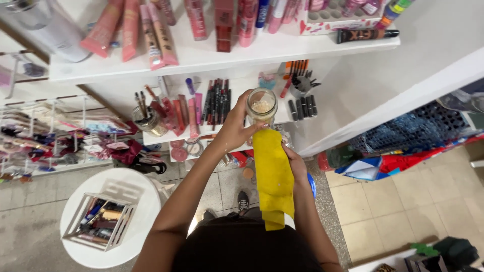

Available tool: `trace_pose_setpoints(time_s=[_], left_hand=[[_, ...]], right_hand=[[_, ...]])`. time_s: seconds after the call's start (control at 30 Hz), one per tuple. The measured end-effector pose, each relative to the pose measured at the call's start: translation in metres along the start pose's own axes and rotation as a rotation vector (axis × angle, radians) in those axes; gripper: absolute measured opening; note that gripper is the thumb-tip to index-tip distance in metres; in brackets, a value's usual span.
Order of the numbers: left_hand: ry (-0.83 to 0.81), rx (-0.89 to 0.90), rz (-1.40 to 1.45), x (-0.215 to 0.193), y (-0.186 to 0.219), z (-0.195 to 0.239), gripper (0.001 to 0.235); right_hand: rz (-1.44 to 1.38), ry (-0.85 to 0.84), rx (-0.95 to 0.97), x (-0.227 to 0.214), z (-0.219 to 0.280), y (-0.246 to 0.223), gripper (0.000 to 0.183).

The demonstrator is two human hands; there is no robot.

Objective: A person cleans a glass jar and several makeup brushes using a yellow cleaning cloth in a retail setting.

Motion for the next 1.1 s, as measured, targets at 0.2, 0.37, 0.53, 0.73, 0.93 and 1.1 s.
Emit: trace_pose_setpoints(time_s=[0.2, 0.37, 0.53, 0.73, 0.93, 1.1], left_hand=[[-0.102, -0.031, 0.021, 0.030, -0.046, -0.025, 0.082], [-0.135, -0.046, 0.029, 0.052, -0.120, -0.032, 0.084], [-0.150, -0.070, 0.048, 0.071, -0.167, -0.035, 0.085], [-0.148, -0.095, 0.046, 0.071, -0.175, -0.037, 0.085], [-0.144, -0.141, 0.068, 0.069, -0.177, -0.040, 0.084], [-0.158, -0.170, 0.049, 0.069, -0.178, -0.042, 0.087]], right_hand=[[-0.200, -0.028, -0.116, -0.045, -0.002, -0.012, 0.035], [-0.266, -0.001, -0.170, -0.043, -0.018, -0.024, 0.034], [-0.292, 0.040, -0.160, -0.061, -0.049, -0.022, 0.035], [-0.323, 0.113, -0.286, -0.048, -0.057, -0.041, 0.035], [-0.253, 0.174, -0.327, -0.041, -0.078, -0.051, 0.040], [-0.211, 0.179, -0.347, -0.034, -0.084, -0.050, 0.042]])
Point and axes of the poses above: each hand's wrist, its own z-axis away from the middle knuckle, its own x-axis out of the palm, y = z × x, the point moved 5 cm from there along -z, towards the middle knuckle, and after that the axes turned 10 degrees about x, right-handed, at the moved point
